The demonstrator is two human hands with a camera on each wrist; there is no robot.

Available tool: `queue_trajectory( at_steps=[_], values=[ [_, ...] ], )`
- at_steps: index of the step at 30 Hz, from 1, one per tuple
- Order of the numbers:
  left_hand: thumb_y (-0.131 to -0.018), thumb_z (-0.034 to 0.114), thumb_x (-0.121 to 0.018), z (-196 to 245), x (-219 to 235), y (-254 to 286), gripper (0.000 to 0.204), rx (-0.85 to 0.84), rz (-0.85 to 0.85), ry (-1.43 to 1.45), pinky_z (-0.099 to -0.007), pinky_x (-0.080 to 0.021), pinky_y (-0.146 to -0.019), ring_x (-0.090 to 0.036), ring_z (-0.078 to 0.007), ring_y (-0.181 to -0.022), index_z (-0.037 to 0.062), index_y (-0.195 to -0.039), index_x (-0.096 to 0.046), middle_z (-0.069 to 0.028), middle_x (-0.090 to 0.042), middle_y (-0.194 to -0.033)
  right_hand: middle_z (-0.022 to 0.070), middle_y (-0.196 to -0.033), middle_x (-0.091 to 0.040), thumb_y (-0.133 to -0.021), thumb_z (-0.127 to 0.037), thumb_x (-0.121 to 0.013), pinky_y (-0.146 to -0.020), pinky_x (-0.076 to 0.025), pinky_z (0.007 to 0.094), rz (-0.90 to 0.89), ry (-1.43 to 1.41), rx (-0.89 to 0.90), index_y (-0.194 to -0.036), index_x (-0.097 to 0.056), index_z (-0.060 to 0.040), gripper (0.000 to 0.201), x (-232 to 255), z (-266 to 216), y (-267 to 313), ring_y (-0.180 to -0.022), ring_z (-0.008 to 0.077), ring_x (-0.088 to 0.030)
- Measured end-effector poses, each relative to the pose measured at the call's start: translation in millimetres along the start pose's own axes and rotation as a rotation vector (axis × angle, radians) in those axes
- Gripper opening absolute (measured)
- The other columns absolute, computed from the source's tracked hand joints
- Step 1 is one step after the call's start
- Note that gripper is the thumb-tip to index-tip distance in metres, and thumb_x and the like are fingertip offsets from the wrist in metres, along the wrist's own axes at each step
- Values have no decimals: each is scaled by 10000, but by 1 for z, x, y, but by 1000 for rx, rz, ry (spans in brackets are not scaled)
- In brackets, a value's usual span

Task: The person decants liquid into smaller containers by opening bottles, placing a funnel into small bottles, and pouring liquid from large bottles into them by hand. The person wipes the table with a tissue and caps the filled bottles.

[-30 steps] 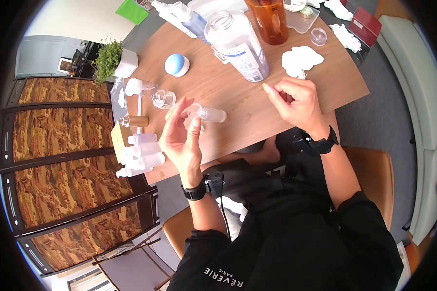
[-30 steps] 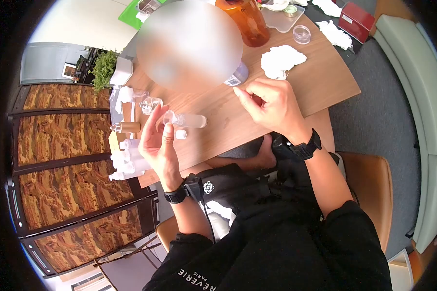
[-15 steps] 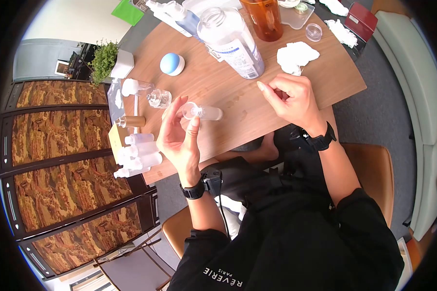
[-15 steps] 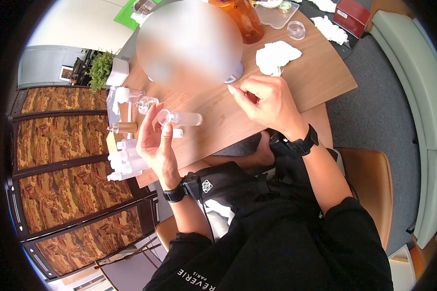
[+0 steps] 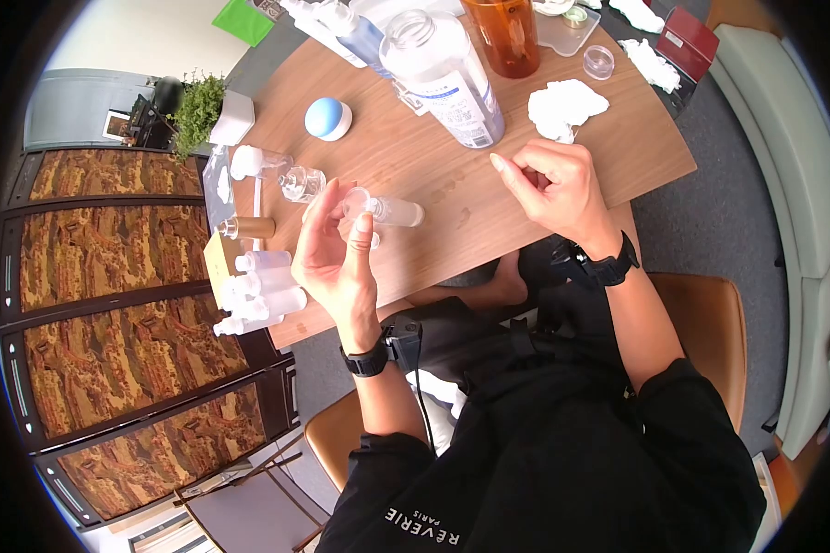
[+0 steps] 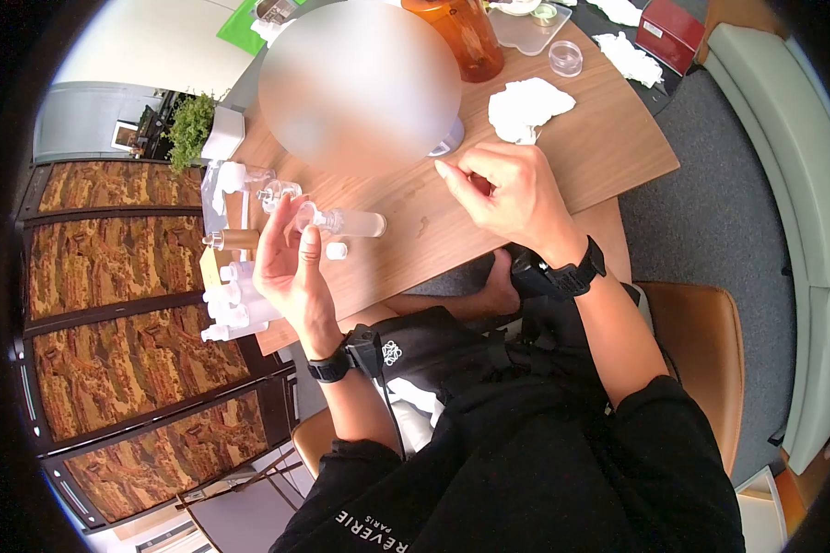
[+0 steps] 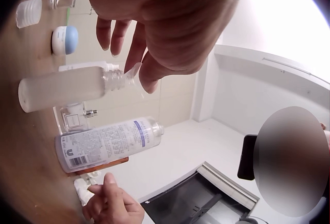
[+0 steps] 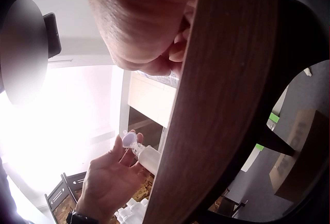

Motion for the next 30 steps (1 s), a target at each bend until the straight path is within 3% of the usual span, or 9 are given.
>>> queue_trajectory(
  at_steps=[11, 14, 16, 20, 24, 30],
  values=[
    [-925, 14, -793, 12, -1, -2, 490, -48, 20, 3, -369, -509, -1037, -662, -224, -1167, -46, -1385, -636, -181, -712, -1281, 115, -599, -576, -904, -65, -786, -486, -417, 338, -10, 10, -1, -699, -629, 9, 269, 0, -1, -1, -488, 230, -539],
    [-970, 31, -739, 15, -5, -1, 470, -62, -17, -36, -401, -485, -1098, -648, -260, -1253, -42, -1417, -612, -187, -691, -1327, 116, -602, -579, -905, -74, -790, -487, -420, 338, -7, 14, 0, -701, -631, 11, 272, 0, 0, 0, -490, 228, -545],
    [-935, 11, -782, 15, -3, -2, 479, -61, 21, 14, -346, -519, -1015, -662, -198, -1129, -32, -1390, -639, -177, -718, -1273, 117, -603, -580, -905, -81, -795, -489, -423, 337, -10, 20, 0, -703, -632, 11, 275, 0, -1, -1, -492, 226, -550],
    [-941, 18, -778, 14, -3, -1, 468, -62, 25, 16, -339, -522, -1004, -662, -188, -1115, -23, -1388, -644, -170, -721, -1276, 126, -655, -605, -922, -2, -677, -526, -456, 341, -35, -55, -15, -877, -665, 2, 47, 0, -4, -3, -532, 243, -593],
    [-946, 33, -780, 11, -2, -1, 460, -48, 27, 10, -334, -523, -993, -663, -178, -1107, -16, -1384, -650, -163, -722, -1285, 125, -685, -591, -884, 79, -510, -556, -471, 344, -131, -63, 12, -1011, -653, -6, 209, -1, -1, -2, -554, 257, -598],
    [-948, 34, -778, 10, -3, 0, 452, -56, 9, 17, -336, -523, -991, -664, -182, -1114, -15, -1380, -653, -164, -721, -1290, 106, -664, -545, -879, 67, -512, -532, -438, 344, -84, -120, -1, -975, -649, -7, 183, 2, 1, 0, -526, 240, -564]
  ],
)
Point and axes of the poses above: each hand's wrist, its own y-axis away from the middle knuckle, its own x-axis out of the back of the hand, z = x × y, the point moved 8 cm from there along -y, towards the middle knuckle
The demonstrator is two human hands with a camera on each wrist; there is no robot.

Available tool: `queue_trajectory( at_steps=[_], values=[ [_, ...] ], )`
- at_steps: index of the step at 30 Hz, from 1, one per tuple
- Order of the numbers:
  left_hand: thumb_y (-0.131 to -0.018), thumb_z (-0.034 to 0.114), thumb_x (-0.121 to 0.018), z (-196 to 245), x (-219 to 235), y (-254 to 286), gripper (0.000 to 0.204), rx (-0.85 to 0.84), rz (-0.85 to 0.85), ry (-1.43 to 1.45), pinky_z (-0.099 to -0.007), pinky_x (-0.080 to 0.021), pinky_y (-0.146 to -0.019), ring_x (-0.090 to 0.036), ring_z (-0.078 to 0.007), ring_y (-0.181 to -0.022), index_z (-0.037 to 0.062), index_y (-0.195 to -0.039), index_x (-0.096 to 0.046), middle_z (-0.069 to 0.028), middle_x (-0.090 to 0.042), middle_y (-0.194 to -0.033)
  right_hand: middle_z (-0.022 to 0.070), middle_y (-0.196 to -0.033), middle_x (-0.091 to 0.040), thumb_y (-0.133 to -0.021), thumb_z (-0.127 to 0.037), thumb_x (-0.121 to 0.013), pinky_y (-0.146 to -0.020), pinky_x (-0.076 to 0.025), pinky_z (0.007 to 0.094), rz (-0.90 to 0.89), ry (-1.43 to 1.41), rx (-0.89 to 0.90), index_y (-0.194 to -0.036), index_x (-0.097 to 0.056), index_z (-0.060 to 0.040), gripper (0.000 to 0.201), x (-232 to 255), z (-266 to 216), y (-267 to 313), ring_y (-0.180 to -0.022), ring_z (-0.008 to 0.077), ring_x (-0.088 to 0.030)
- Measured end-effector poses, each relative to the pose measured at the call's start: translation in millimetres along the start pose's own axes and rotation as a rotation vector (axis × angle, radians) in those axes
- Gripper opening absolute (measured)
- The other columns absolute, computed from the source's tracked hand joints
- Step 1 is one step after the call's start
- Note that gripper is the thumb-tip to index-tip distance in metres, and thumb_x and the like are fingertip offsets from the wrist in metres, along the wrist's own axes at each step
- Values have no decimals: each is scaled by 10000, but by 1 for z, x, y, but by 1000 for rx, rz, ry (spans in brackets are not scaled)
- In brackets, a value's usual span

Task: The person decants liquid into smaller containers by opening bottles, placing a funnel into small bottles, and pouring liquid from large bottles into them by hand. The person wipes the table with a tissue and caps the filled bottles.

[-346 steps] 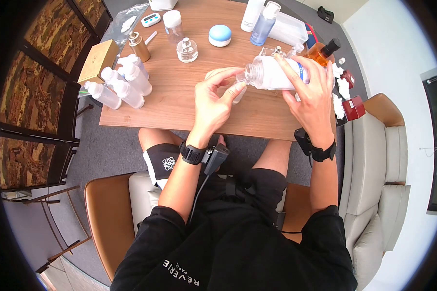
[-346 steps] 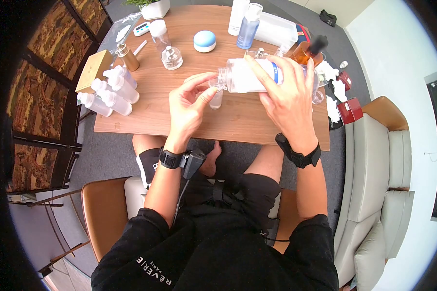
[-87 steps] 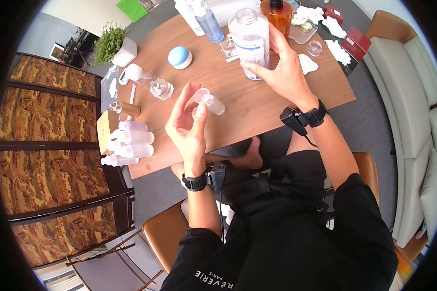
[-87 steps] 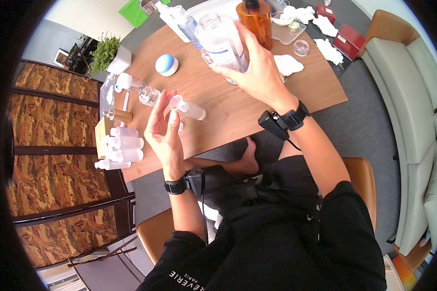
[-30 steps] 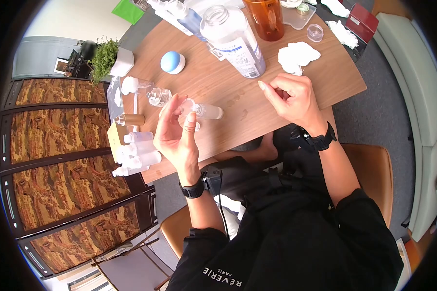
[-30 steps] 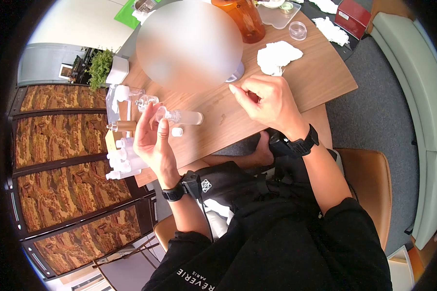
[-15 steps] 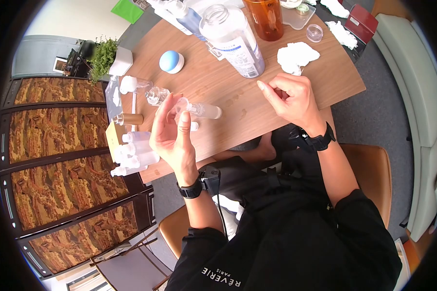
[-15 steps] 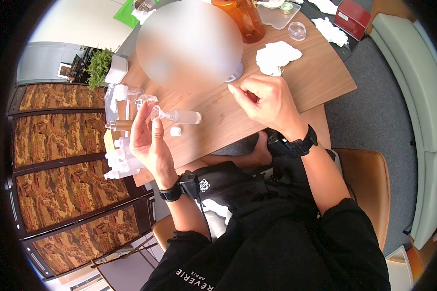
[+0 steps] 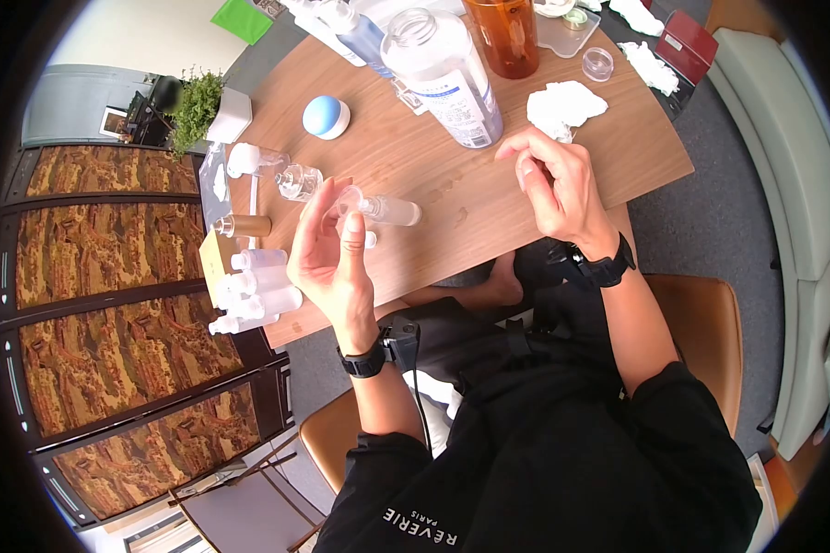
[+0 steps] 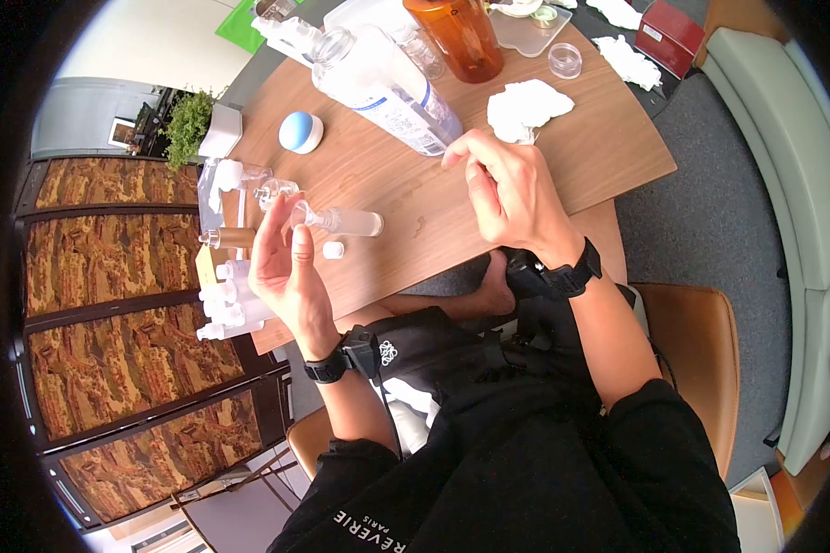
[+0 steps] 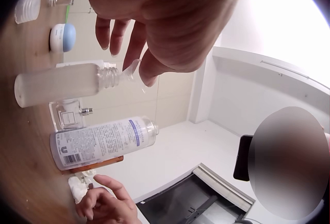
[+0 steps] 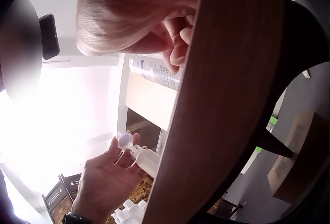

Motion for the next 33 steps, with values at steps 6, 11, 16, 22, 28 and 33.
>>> queue_trajectory(
  at_steps=[6, 11, 16, 22, 28, 33],
  values=[
    [-947, 26, -775, 1, 0, 0, 456, -18, -1, -12, -337, -520, -999, -664, -190, -1124, -16, -1383, -649, -169, -719, -1294, 110, -675, -584, -900, 65, -546, -516, -413, 335, 9, 51, -19, -959, -654, -11, 144, 1, -2, 0, -519, 199, -556],
    [-977, 20, -725, 2, -2, 2, 454, 12, -21, -6, -384, -479, -1092, -635, -250, -1268, -32, -1415, -618, -197, -692, -1336, 107, -640, -570, -904, 73, -555, -502, -403, 334, 12, 67, 1, -952, -657, -11, 141, 1, -3, 0, -502, 200, -553],
    [-950, 21, -769, 5, 0, 0, 452, -34, 15, -21, -326, -523, -986, -665, -176, -1107, -8, -1386, -651, -169, -723, -1286, 110, -623, -561, -905, 75, -555, -485, -395, 335, 15, 69, 7, -947, -658, -11, 140, 0, -2, 0, -482, 203, -551],
    [-946, 12, -770, 3, 1, 1, 458, 0, 18, 19, -338, -520, -1006, -671, -186, -1117, -10, -1387, -649, -171, -721, -1291, 51, -644, -536, -926, 66, -539, -512, -356, 289, 12, 47, -7, -979, -695, -9, 181, -1, 1, 3, -525, 119, -466],
    [-944, 8, -771, 3, 2, 1, 458, -17, 21, 0, -344, -522, -1010, -670, -198, -1134, -18, -1384, -647, -177, -721, -1293, 121, -641, -590, -900, 76, -556, -484, -407, 334, 12, 66, 21, -939, -662, -8, 141, 0, -4, 0, -482, 209, -562],
    [-943, 21, -778, 2, 3, 1, 460, -10, 28, -1, -346, -524, -1007, -669, -201, -1137, -18, -1383, -649, -174, -726, -1284, 122, -656, -602, -896, 77, -553, -492, -413, 331, 11, 75, 25, -938, -666, -5, 145, -1, -3, 0, -493, 205, -568]
  ],
)
Point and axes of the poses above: each hand's wrist, its own y-axis away from the middle knuckle, its own x-axis out of the back of the hand, z = x × y, the point moved 8 cm from there along -y, towards the middle knuckle
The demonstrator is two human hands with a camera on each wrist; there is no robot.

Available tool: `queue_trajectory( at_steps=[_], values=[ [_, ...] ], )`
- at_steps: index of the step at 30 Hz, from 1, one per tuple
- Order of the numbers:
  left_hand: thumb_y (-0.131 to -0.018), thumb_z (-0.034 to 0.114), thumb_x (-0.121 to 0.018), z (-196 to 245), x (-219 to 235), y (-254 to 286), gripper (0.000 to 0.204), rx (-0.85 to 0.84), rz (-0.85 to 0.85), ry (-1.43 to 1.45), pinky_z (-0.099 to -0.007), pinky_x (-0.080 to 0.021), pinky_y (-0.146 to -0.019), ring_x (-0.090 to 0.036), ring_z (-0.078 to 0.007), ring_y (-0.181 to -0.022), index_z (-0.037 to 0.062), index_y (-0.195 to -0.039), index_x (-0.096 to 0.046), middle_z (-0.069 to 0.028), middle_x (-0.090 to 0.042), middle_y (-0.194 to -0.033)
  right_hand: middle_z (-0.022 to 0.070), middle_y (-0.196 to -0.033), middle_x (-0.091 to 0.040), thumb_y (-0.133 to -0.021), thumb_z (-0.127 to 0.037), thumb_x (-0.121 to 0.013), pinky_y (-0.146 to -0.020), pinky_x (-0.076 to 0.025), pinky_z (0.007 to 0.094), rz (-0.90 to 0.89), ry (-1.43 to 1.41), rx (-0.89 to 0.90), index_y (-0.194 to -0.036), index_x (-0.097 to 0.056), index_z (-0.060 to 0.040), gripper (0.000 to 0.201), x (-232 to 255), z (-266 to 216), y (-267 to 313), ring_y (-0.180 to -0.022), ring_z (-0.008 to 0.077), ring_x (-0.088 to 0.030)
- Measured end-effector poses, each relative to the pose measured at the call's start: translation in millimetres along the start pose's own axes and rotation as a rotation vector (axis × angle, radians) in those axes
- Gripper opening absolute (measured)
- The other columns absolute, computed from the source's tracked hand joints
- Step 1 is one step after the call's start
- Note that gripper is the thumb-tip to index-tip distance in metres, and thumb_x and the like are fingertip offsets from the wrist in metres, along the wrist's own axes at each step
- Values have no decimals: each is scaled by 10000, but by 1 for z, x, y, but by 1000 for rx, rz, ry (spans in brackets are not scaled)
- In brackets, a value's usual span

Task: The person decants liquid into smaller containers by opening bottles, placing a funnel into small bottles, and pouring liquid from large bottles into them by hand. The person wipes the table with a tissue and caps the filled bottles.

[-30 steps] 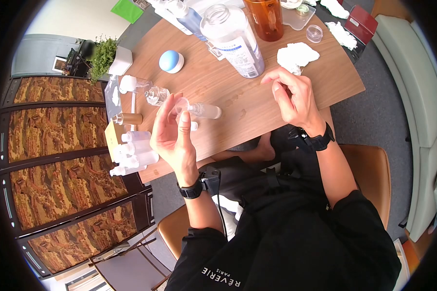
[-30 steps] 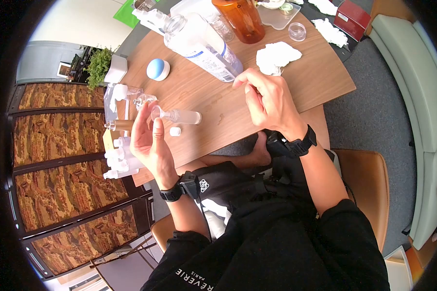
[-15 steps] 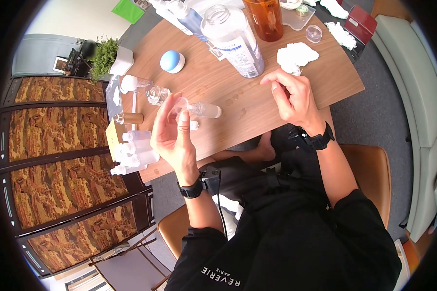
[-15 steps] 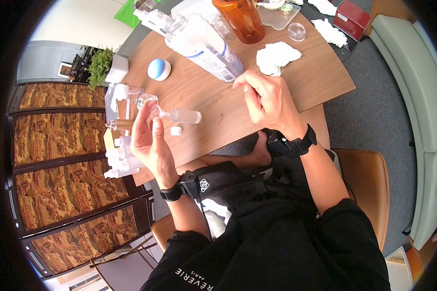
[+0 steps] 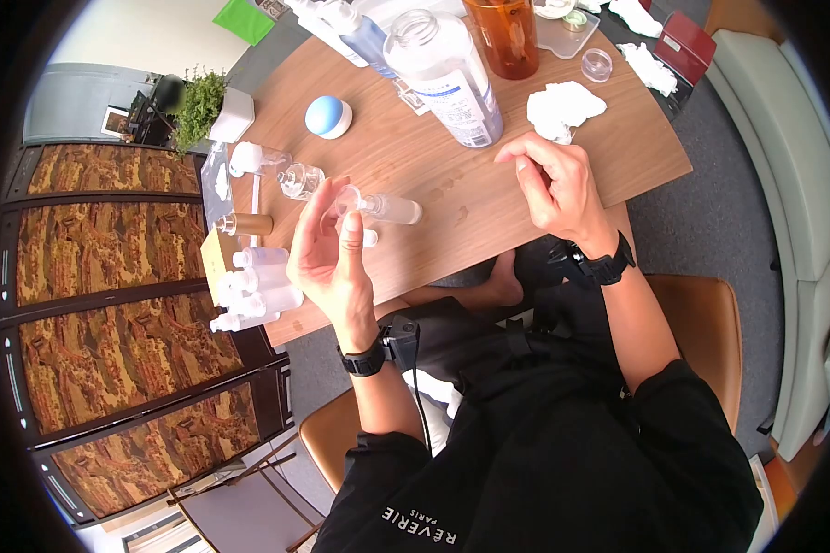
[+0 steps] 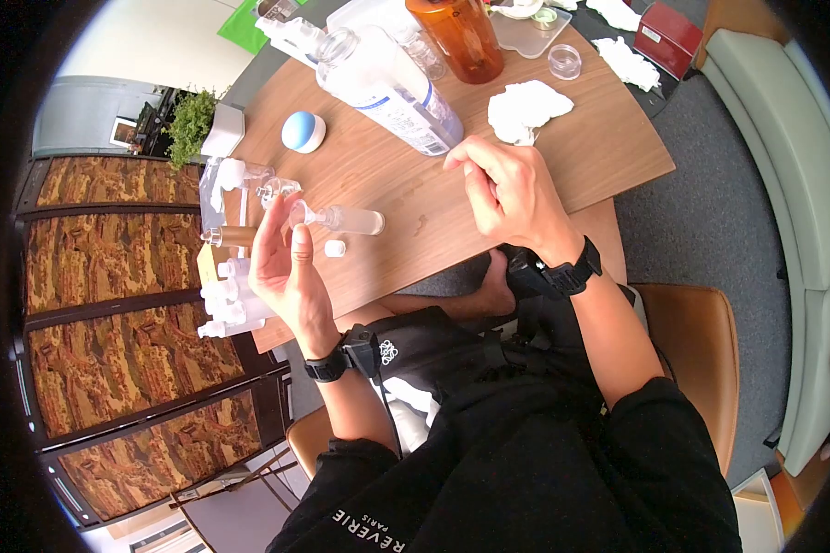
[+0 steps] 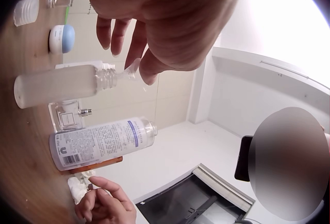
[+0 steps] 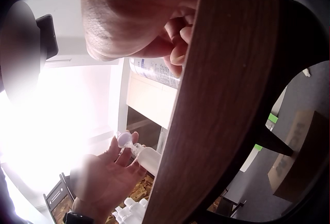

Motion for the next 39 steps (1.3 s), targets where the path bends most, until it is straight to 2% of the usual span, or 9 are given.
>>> queue_trajectory(
  at_steps=[5, 7, 10, 12, 29, 31, 34, 37, 39],
  values=[
    [-977, 23, -725, -1, 0, 1, 466, 27, -38, -28, -411, -464, -1130, -640, -266, -1275, -45, -1422, -605, -213, -684, -1350, 121, -659, -603, -893, 76, -556, -495, -414, 332, -5, -3, -7, -930, -666, -4, 141, 0, 0, 0, -495, 205, -568],
    [-951, 56, -783, -1, 0, 0, 457, 8, 0, -1, -326, -533, -962, -661, -165, -1069, -9, -1384, -653, -157, -730, -1279, 122, -658, -603, -891, 75, -557, -495, -414, 332, -8, -4, -12, -927, -666, -4, 139, 0, 0, 0, -495, 206, -568],
    [-948, 62, -788, -2, 1, 1, 461, 10, 0, 17, -320, -528, -963, -660, -159, -1071, -9, -1383, -654, -155, -732, -1276, 123, -659, -603, -891, 75, -558, -496, -414, 331, -8, 3, -16, -925, -667, -4, 139, 0, 2, 1, -495, 207, -568],
    [-948, 61, -789, -3, 2, 0, 461, -1, -4, 8, -317, -525, -966, -660, -155, -1064, -8, -1383, -655, -153, -732, -1278, 63, -638, -549, -923, 67, -538, -511, -362, 294, 4, -23, -9, -961, -696, 0, 176, -1, 3, 2, -525, 126, -481],
    [-942, 72, -799, -3, 1, 2, 462, 8, -6, 15, -291, -529, -917, -636, -120, -985, -5, -1376, -662, -145, -735, -1280, 67, -657, -565, -926, 71, -534, -523, -373, 290, -7, -17, -18, -959, -698, 3, 180, -2, 3, 2, -536, 124, -492],
    [-982, 22, -714, -3, 0, 2, 451, 26, -41, -27, -409, -451, -1130, -624, -266, -1299, -39, -1417, -611, -218, -686, -1350, 66, -657, -565, -926, 72, -534, -523, -374, 290, -10, -14, -18, -958, -698, 4, 180, -1, 3, 2, -537, 123, -493],
    [-982, 23, -715, -2, 0, 1, 454, 22, -40, -36, -412, -447, -1138, -626, -266, -1295, -40, -1419, -609, -220, -685, -1349, 65, -657, -562, -921, 74, -532, -520, -374, 292, -7, -16, -11, -959, -697, 5, 182, -1, 2, 2, -535, 122, -494],
    [-982, 21, -713, -4, 1, 2, 451, 50, -31, -23, -422, -440, -1153, -629, -273, -1293, -46, -1415, -608, -223, -684, -1349, 142, -683, -619, -886, 73, -559, -516, -429, 339, -12, 10, -27, -915, -670, 3, 135, -1, 2, 1, -518, 232, -579],
    [-965, 43, -750, -3, 1, -1, 452, 18, -9, -11, -355, -486, -1039, -639, -197, -1143, -24, -1397, -634, -185, -712, -1309, 58, -646, -551, -913, 74, -531, -510, -370, 293, 11, -13, -1, -953, -696, 2, 184, -2, 3, 2, -521, 121, -489]
  ],
)
Point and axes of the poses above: each hand's wrist, its own y-axis away from the middle knuckle, its own x-axis out of the back of the hand, z = x × y, the point moved 8 cm from there along -y, towards the middle knuckle
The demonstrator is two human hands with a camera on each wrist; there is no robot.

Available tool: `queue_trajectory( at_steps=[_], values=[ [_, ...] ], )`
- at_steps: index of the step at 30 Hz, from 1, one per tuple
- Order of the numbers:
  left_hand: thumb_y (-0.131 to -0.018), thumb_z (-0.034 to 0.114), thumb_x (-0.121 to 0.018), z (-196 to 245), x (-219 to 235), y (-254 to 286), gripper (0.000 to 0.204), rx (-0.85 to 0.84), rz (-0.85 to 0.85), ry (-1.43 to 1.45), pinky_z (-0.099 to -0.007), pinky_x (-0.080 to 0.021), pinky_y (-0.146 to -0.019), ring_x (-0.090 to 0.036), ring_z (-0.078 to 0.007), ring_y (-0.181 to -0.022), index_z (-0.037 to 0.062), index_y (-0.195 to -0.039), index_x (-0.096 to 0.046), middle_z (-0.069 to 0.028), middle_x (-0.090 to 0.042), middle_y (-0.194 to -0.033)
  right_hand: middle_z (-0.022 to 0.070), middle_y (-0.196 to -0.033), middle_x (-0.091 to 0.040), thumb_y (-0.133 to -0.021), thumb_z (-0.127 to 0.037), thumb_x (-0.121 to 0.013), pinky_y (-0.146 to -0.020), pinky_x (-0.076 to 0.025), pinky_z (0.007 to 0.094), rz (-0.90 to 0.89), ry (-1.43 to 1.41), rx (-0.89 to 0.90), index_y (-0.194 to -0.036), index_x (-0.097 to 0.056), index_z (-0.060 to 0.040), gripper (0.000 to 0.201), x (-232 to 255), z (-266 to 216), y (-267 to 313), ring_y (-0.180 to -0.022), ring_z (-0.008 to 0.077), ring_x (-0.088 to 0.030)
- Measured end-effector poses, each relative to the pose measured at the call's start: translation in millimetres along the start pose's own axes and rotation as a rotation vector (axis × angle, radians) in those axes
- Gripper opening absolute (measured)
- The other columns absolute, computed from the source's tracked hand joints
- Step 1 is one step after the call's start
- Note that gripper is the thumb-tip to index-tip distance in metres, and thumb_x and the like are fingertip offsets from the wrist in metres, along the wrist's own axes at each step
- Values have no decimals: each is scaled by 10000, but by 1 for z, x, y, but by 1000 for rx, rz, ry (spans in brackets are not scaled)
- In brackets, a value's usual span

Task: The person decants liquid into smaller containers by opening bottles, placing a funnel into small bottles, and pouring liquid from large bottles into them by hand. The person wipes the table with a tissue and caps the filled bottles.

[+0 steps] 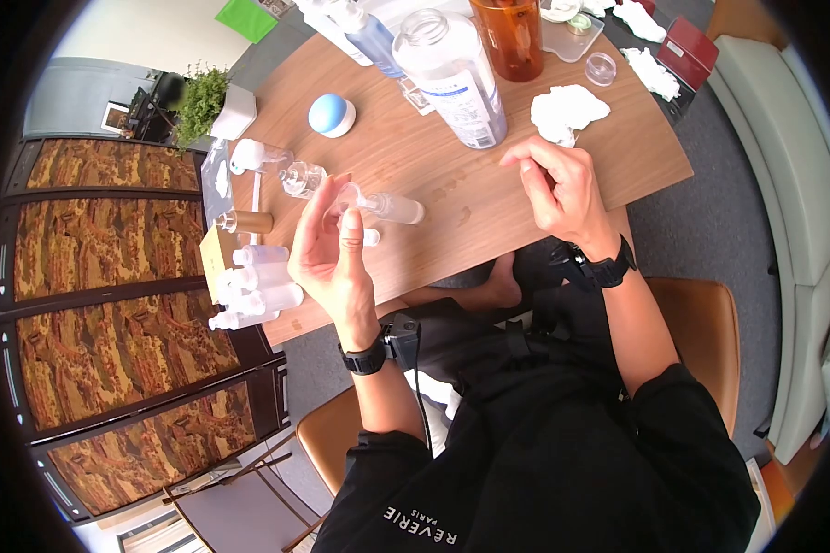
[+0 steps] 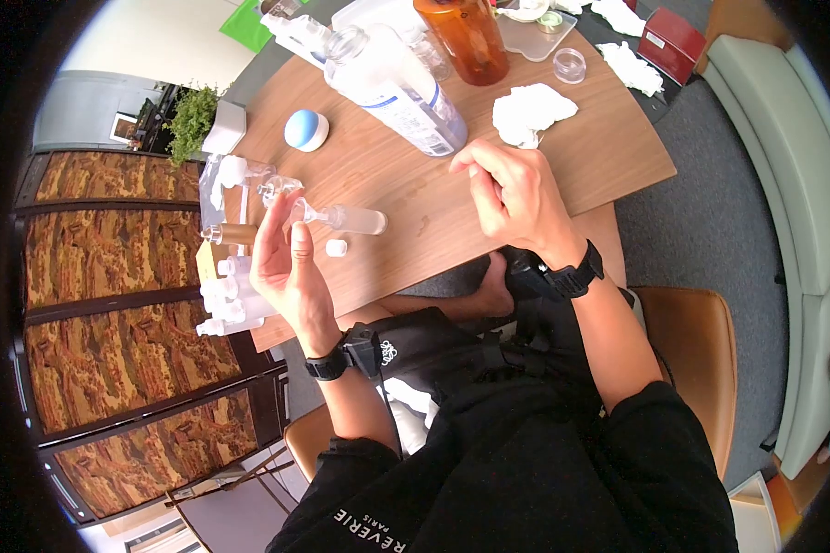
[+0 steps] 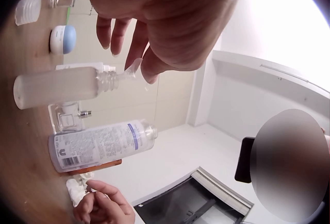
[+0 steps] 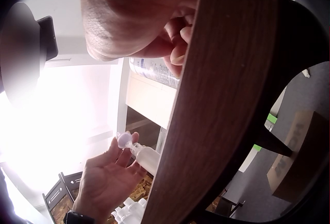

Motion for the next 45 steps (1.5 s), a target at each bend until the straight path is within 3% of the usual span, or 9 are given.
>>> queue_trajectory(
  at_steps=[1, 4, 6, 10, 12, 17, 19, 23, 45],
  values=[
    [-949, 66, -787, 2, 1, -1, 454, -30, 20, 13, -287, -532, -925, -649, -120, -993, -3, -1379, -660, -147, -741, -1268, 58, -646, -551, -913, 74, -531, -510, -370, 293, 1, -1, 1, -953, -696, 2, 184, 0, 0, 0, -521, 121, -489],
    [-950, 62, -784, 1, 1, -1, 455, -10, 20, 7, -292, -532, -935, -654, -128, -1008, -1, -1383, -658, -150, -738, -1274, 56, -642, -547, -914, 71, -532, -506, -368, 293, -2, -1, -6, -948, -694, 2, 179, 1, -3, -1, -516, 122, -486],
    [-952, 57, -780, 1, 1, -1, 452, -16, 20, 15, -294, -533, -935, -656, -130, -1011, 0, -1383, -657, -153, -736, -1278, 145, -696, -627, -885, 78, -560, -518, -434, 338, -25, 18, -37, -913, -667, 7, 131, 2, -4, -2, -527, 231, -592],
    [-955, 40, -770, 4, 0, -2, 449, -62, -2, 47, -293, -535, -925, -658, -136, -1031, 0, -1387, -654, -162, -729, -1290, 146, -697, -629, -885, 80, -559, -513, -432, 339, -26, 8, -33, -915, -665, 9, 132, 1, -4, -2, -523, 231, -591],
    [-956, 36, -768, 0, 1, -1, 449, -30, 5, 47, -295, -533, -929, -658, -136, -1039, -1, -1388, -653, -163, -727, -1293, 55, -635, -535, -920, 64, -536, -506, -365, 289, -5, -4, -7, -952, -696, 3, 174, 0, -1, 0, -522, 118, -485],
    [-957, 32, -765, -6, 2, 1, 453, 49, 11, 95, -301, -523, -948, -657, -143, -1064, -5, -1393, -647, -169, -722, -1303, 102, -666, -582, -904, 72, -549, -511, -400, 314, -14, 4, -28, -935, -682, 7, 151, 3, -2, 0, -526, 177, -540],
    [-987, -21, -675, -5, 2, 1, 451, 55, -11, 79, -438, -383, -1205, -596, -290, -1349, -53, -1429, -590, -247, -662, -1378, 150, -697, -630, -886, 82, -561, -515, -437, 341, -33, 17, -39, -917, -666, 10, 131, 1, -4, -1, -527, 241, -600],
    [-984, -18, -681, -8, 4, 2, 456, 52, -7, 44, -435, -383, -1206, -597, -289, -1348, -56, -1430, -589, -246, -661, -1381, 151, -695, -627, -885, 79, -564, -517, -436, 341, -29, 14, -34, -914, -667, 8, 128, 2, -5, -2, -529, 247, -602],
    [-961, 27, -758, -2, 7, 7, 469, 13, 26, 6, -350, -510, -1039, -660, -220, -1192, -40, -1404, -622, -203, -707, -1307, 136, -679, -614, -894, 72, -577, -501, -418, 327, -22, 17, -14, -909, -663, 9, 108, 0, -5, -2, -515, 201, -576]
  ],
)
Point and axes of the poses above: each hand's wrist, its own y-axis away from the middle knuckle, its own x-axis out of the back of the hand, z = x × y, the point moved 8 cm from there along -y, towards the middle knuckle
